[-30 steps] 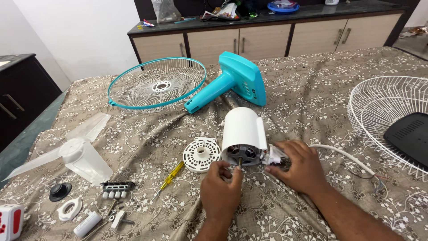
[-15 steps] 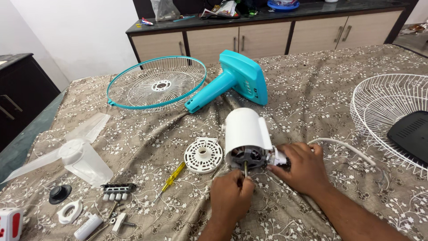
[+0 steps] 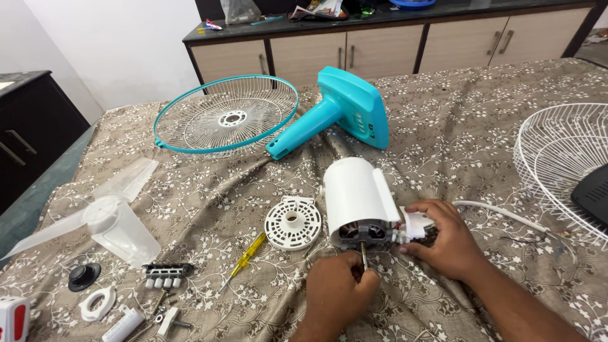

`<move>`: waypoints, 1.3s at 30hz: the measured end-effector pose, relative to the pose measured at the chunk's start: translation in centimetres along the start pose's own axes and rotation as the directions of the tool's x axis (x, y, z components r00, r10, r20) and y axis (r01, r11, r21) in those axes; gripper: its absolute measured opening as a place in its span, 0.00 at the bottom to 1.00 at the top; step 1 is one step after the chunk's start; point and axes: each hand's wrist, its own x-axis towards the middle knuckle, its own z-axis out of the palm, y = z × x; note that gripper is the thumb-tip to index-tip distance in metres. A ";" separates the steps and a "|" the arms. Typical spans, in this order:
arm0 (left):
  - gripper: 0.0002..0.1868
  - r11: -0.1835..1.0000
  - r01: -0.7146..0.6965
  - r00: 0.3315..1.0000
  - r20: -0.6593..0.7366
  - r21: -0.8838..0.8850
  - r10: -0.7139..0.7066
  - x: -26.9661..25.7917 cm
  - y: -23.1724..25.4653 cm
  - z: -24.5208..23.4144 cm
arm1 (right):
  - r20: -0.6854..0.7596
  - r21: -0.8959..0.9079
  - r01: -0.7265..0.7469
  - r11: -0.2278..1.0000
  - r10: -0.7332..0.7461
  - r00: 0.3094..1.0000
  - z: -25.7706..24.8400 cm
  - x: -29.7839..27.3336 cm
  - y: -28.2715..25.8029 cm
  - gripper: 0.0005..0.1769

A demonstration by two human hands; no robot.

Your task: The person assembles a table fan by attaching the motor housing to the rear grille, inserting the fan blade, and securing the control panel inside the teal casing with a screwdriver. The person handles the motor, fan blade, rear grille, control panel, and screws.

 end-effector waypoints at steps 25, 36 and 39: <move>0.22 0.991 -0.067 0.992 0.098 -0.112 0.078 -0.4 0.2 -0.1 | 0.093 0.441 -0.569 0.694 0.595 0.798 -1.4 1.1 0.3 0.29; 0.18 0.658 0.436 0.789 -0.091 -0.614 -0.607 7.0 0.8 -5.6 | 0.431 0.701 -0.657 0.276 0.571 0.699 -1.9 2.1 4.3 0.23; 0.22 0.867 0.212 0.887 -0.283 -0.450 -0.364 8.6 -0.5 -5.3 | 0.505 0.723 -0.672 0.160 0.541 0.673 -2.5 2.4 4.3 0.26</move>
